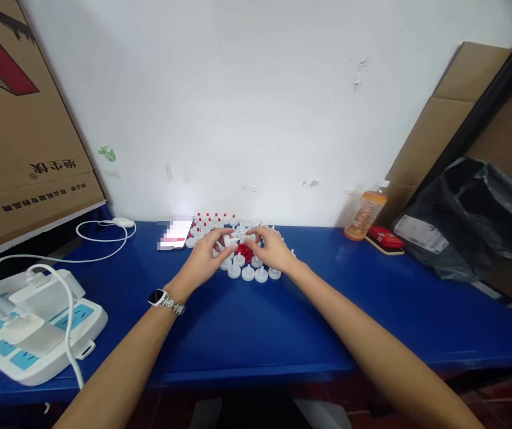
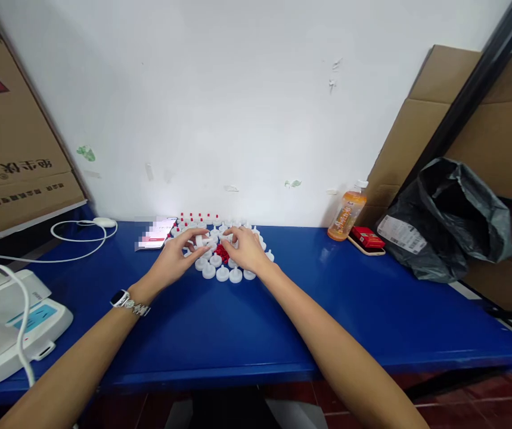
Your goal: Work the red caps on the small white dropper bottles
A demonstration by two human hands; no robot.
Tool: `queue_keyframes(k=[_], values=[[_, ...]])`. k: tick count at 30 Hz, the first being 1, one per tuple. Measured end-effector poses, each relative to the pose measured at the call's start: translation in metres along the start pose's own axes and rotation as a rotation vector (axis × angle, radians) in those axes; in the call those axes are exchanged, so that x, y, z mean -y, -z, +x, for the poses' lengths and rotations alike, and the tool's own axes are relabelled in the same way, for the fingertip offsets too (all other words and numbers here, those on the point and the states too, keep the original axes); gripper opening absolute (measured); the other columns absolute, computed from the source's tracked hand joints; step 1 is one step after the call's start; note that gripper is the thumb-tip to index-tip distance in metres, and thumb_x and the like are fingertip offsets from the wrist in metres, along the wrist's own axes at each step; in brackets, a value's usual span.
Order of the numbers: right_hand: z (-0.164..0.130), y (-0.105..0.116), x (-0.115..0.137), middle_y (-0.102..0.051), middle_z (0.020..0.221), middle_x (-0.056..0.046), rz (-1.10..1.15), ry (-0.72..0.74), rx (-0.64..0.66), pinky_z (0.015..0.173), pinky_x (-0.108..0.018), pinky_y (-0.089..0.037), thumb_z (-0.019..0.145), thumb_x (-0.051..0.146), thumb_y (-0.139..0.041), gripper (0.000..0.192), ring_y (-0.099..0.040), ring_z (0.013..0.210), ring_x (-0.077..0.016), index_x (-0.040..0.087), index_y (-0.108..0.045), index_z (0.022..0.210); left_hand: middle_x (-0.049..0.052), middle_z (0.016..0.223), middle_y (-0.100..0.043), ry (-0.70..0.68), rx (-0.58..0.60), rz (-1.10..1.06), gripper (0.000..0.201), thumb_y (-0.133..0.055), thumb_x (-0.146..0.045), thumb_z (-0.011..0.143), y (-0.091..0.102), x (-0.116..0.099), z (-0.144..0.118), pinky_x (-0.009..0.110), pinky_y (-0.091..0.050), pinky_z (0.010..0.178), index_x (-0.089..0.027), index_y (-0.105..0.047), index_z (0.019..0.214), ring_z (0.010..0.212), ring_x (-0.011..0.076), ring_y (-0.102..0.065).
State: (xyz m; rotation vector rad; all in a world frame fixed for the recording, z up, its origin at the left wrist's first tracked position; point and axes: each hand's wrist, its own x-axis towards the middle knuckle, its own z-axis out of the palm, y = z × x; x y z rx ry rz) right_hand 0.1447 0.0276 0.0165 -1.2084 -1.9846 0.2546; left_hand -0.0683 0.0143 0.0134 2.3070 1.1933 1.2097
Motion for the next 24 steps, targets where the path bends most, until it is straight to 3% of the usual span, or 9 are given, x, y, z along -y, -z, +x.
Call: queue_keyframes(k=[3, 7, 14, 17, 19, 21, 24], values=[[-0.001, -0.004, 0.014, -0.065, 0.084, -0.001, 0.167, 0.004, 0.006, 0.074, -0.028, -0.041, 0.086, 0.036, -0.062, 0.026, -0.056, 0.076, -0.0153, 0.02, -0.067, 0.106, 0.004, 0.104, -0.069, 0.042, -0.008, -0.06, 0.045, -0.065, -0.04, 0.086, -0.005, 0.0, -0.002, 0.033, -0.052, 0.08, -0.023, -0.053, 0.126, 0.083, 0.017, -0.063], [0.0, -0.008, 0.024, -0.064, 0.073, 0.001, 0.46, -0.032, 0.082, 0.061, -0.025, -0.042, 0.087, 0.04, -0.06, 0.025, -0.054, 0.061, -0.0118, 0.019, -0.066, 0.097, 0.005, 0.105, -0.071, 0.097, -0.046, -0.178, 0.043, -0.066, -0.041, 0.085, -0.008, -0.005, -0.005, 0.03, -0.054, 0.074, -0.023, -0.05, 0.12, 0.075, 0.0148, -0.066], [0.033, -0.018, 0.014, -0.066, 0.072, -0.002, 0.671, -0.069, 0.146, 0.061, -0.026, -0.046, 0.08, 0.043, -0.068, 0.027, -0.058, 0.063, -0.0133, 0.016, -0.063, 0.082, 0.007, 0.109, -0.069, 0.123, -0.145, -0.242, 0.047, -0.068, -0.04, 0.083, -0.008, -0.004, -0.003, 0.031, -0.055, 0.077, -0.023, -0.046, 0.121, 0.081, 0.015, -0.067], [0.065, -0.019, 0.004, -0.067, 0.071, -0.002, 0.428, -0.008, 0.045, 0.063, -0.025, -0.045, 0.082, 0.032, -0.064, 0.016, -0.059, 0.065, -0.0133, 0.016, -0.065, 0.08, 0.009, 0.117, -0.063, 0.147, -0.203, -0.129, 0.047, -0.067, -0.038, 0.084, -0.01, 0.002, -0.003, 0.031, -0.054, 0.075, -0.022, -0.045, 0.123, 0.081, 0.0147, -0.064], [0.09, -0.024, -0.003, -0.069, 0.074, -0.003, 0.168, 0.006, 0.008, 0.066, -0.024, -0.045, 0.082, 0.021, -0.062, 0.008, -0.061, 0.069, -0.0136, 0.015, -0.066, 0.08, 0.006, 0.105, -0.063, 0.134, -0.183, -0.025, 0.03, -0.06, -0.036, 0.088, -0.012, 0.006, -0.003, 0.032, -0.052, 0.072, -0.02, -0.052, 0.113, 0.077, 0.0147, -0.061], [0.111, -0.033, -0.009, -0.071, 0.079, -0.005, -0.035, -0.001, 0.089, 0.068, -0.023, -0.045, 0.082, 0.017, -0.059, 0.009, -0.062, 0.072, -0.014, 0.014, -0.068, 0.083, 0.003, 0.092, -0.062, 0.098, -0.139, 0.055, 0.015, -0.055, -0.032, 0.091, -0.013, 0.009, -0.003, 0.032, -0.05, 0.073, -0.02, -0.057, 0.098, 0.076, 0.0155, -0.059], [0.129, -0.051, -0.014, -0.073, 0.087, -0.007, -0.228, 0.029, 0.221, 0.071, -0.022, -0.044, 0.083, 0.015, -0.056, 0.016, -0.064, 0.078, -0.015, 0.014, -0.071, 0.09, 0.003, 0.09, -0.06, 0.056, -0.121, 0.096, 0.01, -0.052, -0.028, 0.092, -0.01, 0.01, -0.003, 0.032, -0.048, 0.076, -0.02, -0.058, 0.091, 0.08, 0.0164, -0.057]])
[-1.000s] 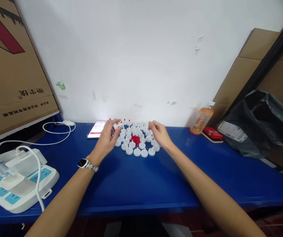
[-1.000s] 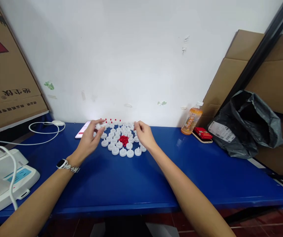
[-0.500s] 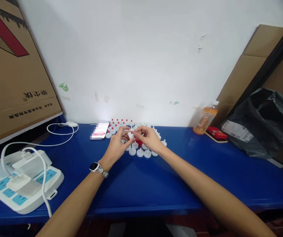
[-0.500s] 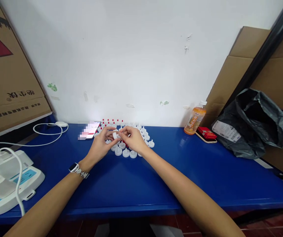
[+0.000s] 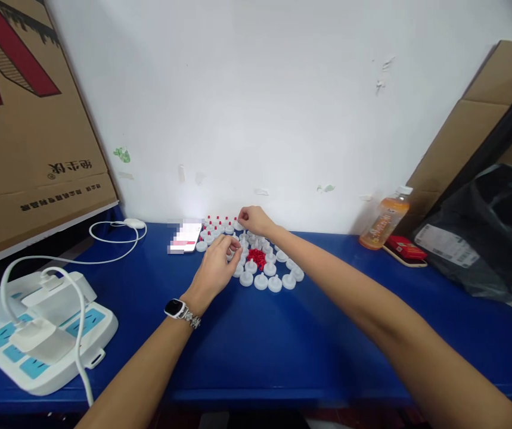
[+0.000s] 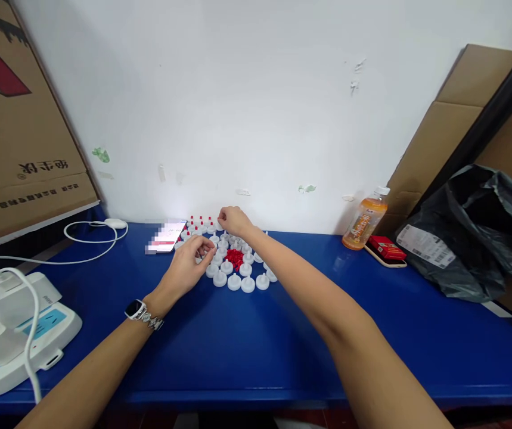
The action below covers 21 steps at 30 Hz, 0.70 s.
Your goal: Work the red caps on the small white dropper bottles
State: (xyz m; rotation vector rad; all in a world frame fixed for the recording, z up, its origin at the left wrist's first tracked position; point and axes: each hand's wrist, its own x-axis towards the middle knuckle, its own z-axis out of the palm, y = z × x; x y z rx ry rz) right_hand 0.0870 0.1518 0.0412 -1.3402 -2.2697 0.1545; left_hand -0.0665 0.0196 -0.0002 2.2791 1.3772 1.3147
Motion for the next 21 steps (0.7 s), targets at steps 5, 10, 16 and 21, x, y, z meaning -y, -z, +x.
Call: queue_keyframes(k=[5, 10, 16, 21], values=[[0.009, -0.02, 0.0, -0.075, 0.087, -0.008, -0.07, -0.006, 0.09, 0.072, -0.022, -0.044, 0.078, 0.011, -0.06, 0.017, -0.066, 0.08, -0.0174, 0.015, -0.074, 0.086, 0.002, 0.088, -0.059, -0.003, -0.003, -0.015, 0.01, -0.051, -0.024, 0.092, 0.004, -0.001, 0.0, 0.031, -0.047, 0.076, -0.02, -0.058, 0.088, 0.081, 0.0163, -0.057], [0.016, -0.018, -0.009, -0.075, 0.095, -0.007, -0.1, -0.084, 0.066, 0.078, -0.023, -0.047, 0.088, 0.029, -0.056, 0.024, -0.067, 0.087, -0.0181, 0.019, -0.073, 0.102, 0.002, 0.089, -0.059, 0.026, -0.02, -0.001, 0.011, -0.051, -0.026, 0.093, 0.005, -0.005, 0.0, 0.03, -0.045, 0.072, -0.02, -0.059, 0.088, 0.077, 0.0153, -0.056], [0.025, -0.017, -0.016, -0.072, 0.104, -0.016, -0.163, -0.294, 0.015, 0.081, -0.034, -0.05, 0.082, 0.026, -0.06, 0.023, -0.068, 0.096, -0.0273, 0.014, -0.072, 0.097, 0.001, 0.088, -0.059, 0.029, -0.038, 0.032, 0.012, -0.05, -0.026, 0.093, 0.004, -0.005, 0.0, 0.03, -0.044, 0.072, -0.02, -0.058, 0.086, 0.073, 0.015, -0.055], [0.025, -0.02, -0.01, -0.072, 0.101, -0.015, -0.125, -0.326, -0.008, 0.078, -0.034, -0.051, 0.078, 0.019, -0.062, 0.019, -0.069, 0.092, -0.0269, 0.016, -0.072, 0.093, 0.001, 0.087, -0.058, 0.034, -0.011, 0.042, 0.014, -0.049, -0.028, 0.093, 0.003, -0.001, -0.001, 0.032, -0.046, 0.072, -0.02, -0.058, 0.086, 0.072, 0.0155, -0.056]])
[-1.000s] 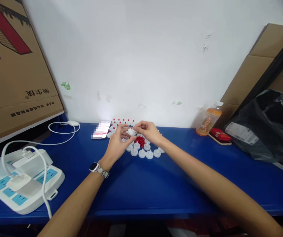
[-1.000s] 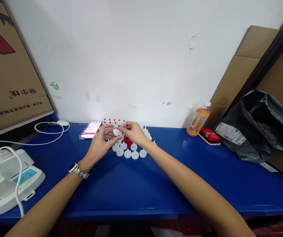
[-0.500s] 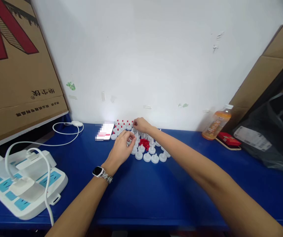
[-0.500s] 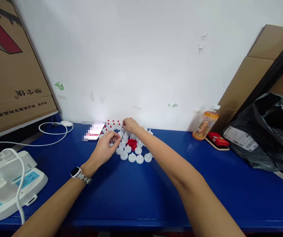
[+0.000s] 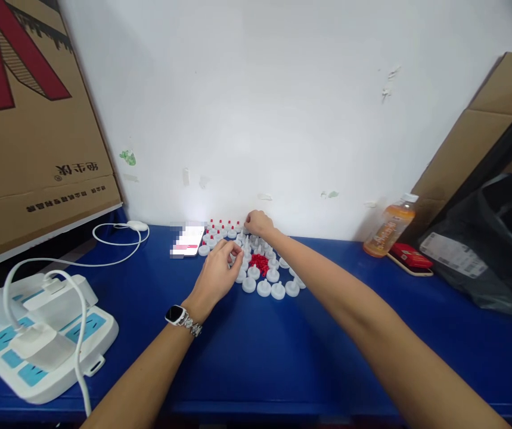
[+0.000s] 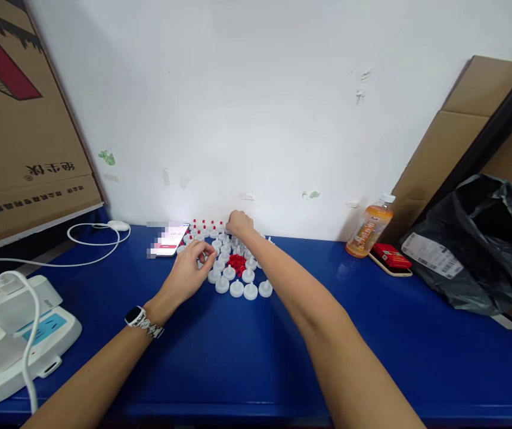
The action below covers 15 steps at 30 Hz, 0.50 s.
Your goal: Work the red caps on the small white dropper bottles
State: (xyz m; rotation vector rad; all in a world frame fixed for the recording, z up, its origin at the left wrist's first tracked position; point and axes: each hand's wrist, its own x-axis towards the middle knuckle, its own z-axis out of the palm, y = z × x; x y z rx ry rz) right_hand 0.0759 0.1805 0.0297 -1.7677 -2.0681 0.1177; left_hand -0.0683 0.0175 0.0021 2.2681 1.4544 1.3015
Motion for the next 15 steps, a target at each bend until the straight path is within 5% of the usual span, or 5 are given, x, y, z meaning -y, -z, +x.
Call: queue_keyframes(k=[5, 11, 15], values=[[-0.027, 0.018, -0.002, -0.073, 0.091, -0.009, 0.127, 0.025, -0.081, 0.071, -0.03, -0.048, 0.082, 0.025, -0.058, 0.016, -0.067, 0.084, -0.0218, 0.02, -0.07, 0.091, 0.003, 0.092, -0.059, 0.006, -0.003, 0.007, 0.015, -0.046, -0.029, 0.095, 0.001, 0.001, 0.0, 0.033, -0.048, 0.076, -0.021, -0.058, 0.091, 0.075, 0.0165, -0.058], [-0.108, 0.032, -0.008, -0.063, 0.066, 0.0, 0.805, 0.145, -0.096, 0.058, -0.025, -0.042, 0.081, 0.04, -0.062, 0.022, -0.056, 0.059, -0.0135, 0.017, -0.065, 0.082, 0.009, 0.118, -0.056, 0.012, -0.069, 0.001, 0.03, -0.053, -0.039, 0.093, -0.002, -0.008, -0.004, 0.039, -0.049, 0.089, -0.021, -0.05, 0.116, 0.1, 0.0221, -0.058], [-0.151, 0.031, -0.003, -0.061, 0.067, 0.001, 1.081, 0.135, -0.013, 0.057, -0.024, -0.042, 0.079, 0.045, -0.064, 0.028, -0.055, 0.059, -0.0124, 0.017, -0.062, 0.083, 0.007, 0.117, -0.06, -0.039, 0.041, -0.073, 0.029, -0.047, -0.041, 0.097, -0.002, -0.012, -0.005, 0.037, -0.049, 0.087, -0.023, -0.049, 0.12, 0.099, 0.0209, -0.06]])
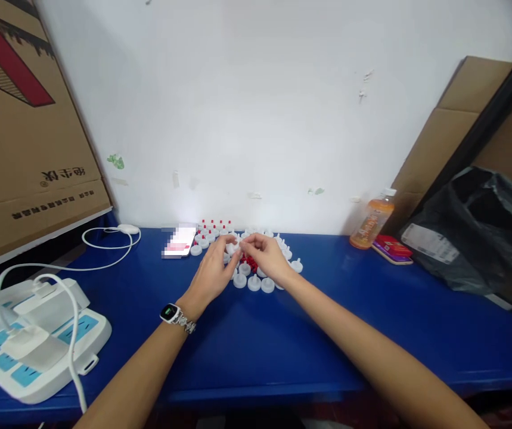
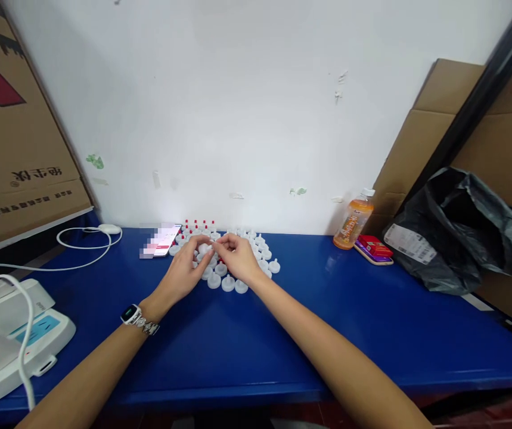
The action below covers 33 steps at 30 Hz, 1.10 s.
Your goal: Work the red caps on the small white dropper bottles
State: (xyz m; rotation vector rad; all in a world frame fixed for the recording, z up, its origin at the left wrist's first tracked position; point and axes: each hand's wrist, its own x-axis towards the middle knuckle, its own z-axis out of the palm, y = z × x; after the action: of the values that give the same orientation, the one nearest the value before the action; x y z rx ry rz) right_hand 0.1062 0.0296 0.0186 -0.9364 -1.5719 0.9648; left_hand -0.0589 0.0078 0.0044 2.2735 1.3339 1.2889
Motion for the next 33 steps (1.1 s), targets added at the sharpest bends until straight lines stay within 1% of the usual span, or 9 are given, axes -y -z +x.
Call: queue_keyframes(k=[4, 7, 13, 17, 21, 24, 27, 30, 33], values=[[-0.016, 0.0, 0.007, -0.058, 0.066, 0.002, -0.066, 0.024, 0.007, 0.057, -0.024, -0.041, 0.086, 0.044, -0.057, 0.026, -0.054, 0.059, -0.0124, 0.019, -0.058, 0.081, 0.006, 0.108, -0.06, -0.092, 0.109, 0.002, 0.025, -0.039, -0.037, 0.1, 0.002, -0.007, 0.0, 0.037, -0.048, 0.088, -0.022, -0.048, 0.117, 0.095, 0.0202, -0.06], [-0.02, 0.005, 0.011, -0.053, 0.062, 0.004, -0.241, 0.068, 0.034, 0.055, -0.023, -0.038, 0.093, 0.043, -0.049, 0.028, -0.049, 0.057, -0.0118, 0.021, -0.053, 0.077, 0.01, 0.114, -0.056, -0.165, 0.148, 0.041, 0.027, -0.035, -0.036, 0.101, 0.004, -0.014, -0.001, 0.04, -0.047, 0.094, -0.021, -0.047, 0.12, 0.107, 0.0231, -0.056], [-0.025, 0.01, 0.011, -0.049, 0.066, 0.004, -0.389, 0.129, 0.096, 0.06, -0.024, -0.036, 0.099, 0.036, -0.036, 0.029, -0.049, 0.063, -0.0124, 0.022, -0.042, 0.075, 0.012, 0.121, -0.052, -0.178, 0.242, 0.05, 0.035, -0.034, -0.036, 0.102, 0.001, -0.02, -0.003, 0.041, -0.047, 0.096, -0.022, -0.04, 0.132, 0.114, 0.0246, -0.055], [-0.023, 0.009, 0.01, -0.049, 0.067, 0.004, -0.462, 0.177, 0.07, 0.062, -0.026, -0.035, 0.1, 0.034, -0.032, 0.029, -0.049, 0.064, -0.0132, 0.022, -0.041, 0.075, 0.011, 0.115, -0.055, -0.226, 0.208, 0.102, 0.03, -0.035, -0.036, 0.101, 0.004, -0.017, -0.001, 0.042, -0.047, 0.096, -0.021, -0.045, 0.126, 0.11, 0.0251, -0.057], [-0.013, 0.023, 0.007, -0.045, 0.06, 0.003, -0.458, 0.109, -0.131, 0.06, -0.027, -0.032, 0.1, 0.038, -0.028, 0.039, -0.045, 0.06, -0.0139, 0.022, -0.038, 0.065, 0.012, 0.12, -0.055, -0.222, 0.088, 0.119, 0.032, -0.038, -0.036, 0.1, 0.015, -0.007, 0.003, 0.043, -0.045, 0.1, -0.019, -0.045, 0.127, 0.114, 0.0258, -0.056], [-0.007, 0.037, 0.001, -0.047, 0.059, 0.003, -0.523, 0.055, -0.192, 0.059, -0.027, -0.031, 0.098, 0.041, -0.033, 0.04, -0.045, 0.058, -0.0136, 0.021, -0.044, 0.065, 0.011, 0.123, -0.054, -0.176, 0.08, 0.116, 0.04, -0.039, -0.037, 0.1, 0.017, 0.002, 0.004, 0.043, -0.044, 0.102, -0.021, -0.041, 0.136, 0.113, 0.0247, -0.056], [-0.004, 0.04, -0.007, -0.058, 0.069, 0.001, -0.721, 0.076, -0.111, 0.071, -0.028, -0.034, 0.092, 0.036, -0.049, 0.026, -0.052, 0.07, -0.0154, 0.02, -0.058, 0.074, 0.01, 0.123, -0.054, -0.132, 0.15, 0.079, 0.043, -0.038, -0.038, 0.1, 0.01, 0.005, 0.004, 0.041, -0.048, 0.096, -0.023, -0.039, 0.141, 0.099, 0.0206, -0.061], [-0.004, 0.036, -0.01, -0.062, 0.081, -0.002, -0.878, 0.098, -0.056, 0.083, -0.034, -0.034, 0.088, 0.032, -0.056, 0.015, -0.055, 0.085, -0.0197, 0.022, -0.067, 0.084, 0.009, 0.121, -0.057, -0.101, 0.166, 0.043, 0.047, -0.042, -0.039, 0.099, 0.004, 0.005, 0.003, 0.04, -0.05, 0.092, -0.024, -0.036, 0.144, 0.095, 0.0199, -0.062], [-0.006, 0.03, -0.006, -0.063, 0.086, -0.003, -0.806, 0.151, -0.055, 0.084, -0.034, -0.036, 0.088, 0.033, -0.057, 0.017, -0.056, 0.087, -0.0197, 0.023, -0.069, 0.095, 0.009, 0.118, -0.061, -0.072, 0.14, -0.001, 0.053, -0.049, -0.04, 0.095, 0.005, 0.003, 0.002, 0.04, -0.05, 0.091, -0.024, -0.032, 0.143, 0.097, 0.0212, -0.062]])
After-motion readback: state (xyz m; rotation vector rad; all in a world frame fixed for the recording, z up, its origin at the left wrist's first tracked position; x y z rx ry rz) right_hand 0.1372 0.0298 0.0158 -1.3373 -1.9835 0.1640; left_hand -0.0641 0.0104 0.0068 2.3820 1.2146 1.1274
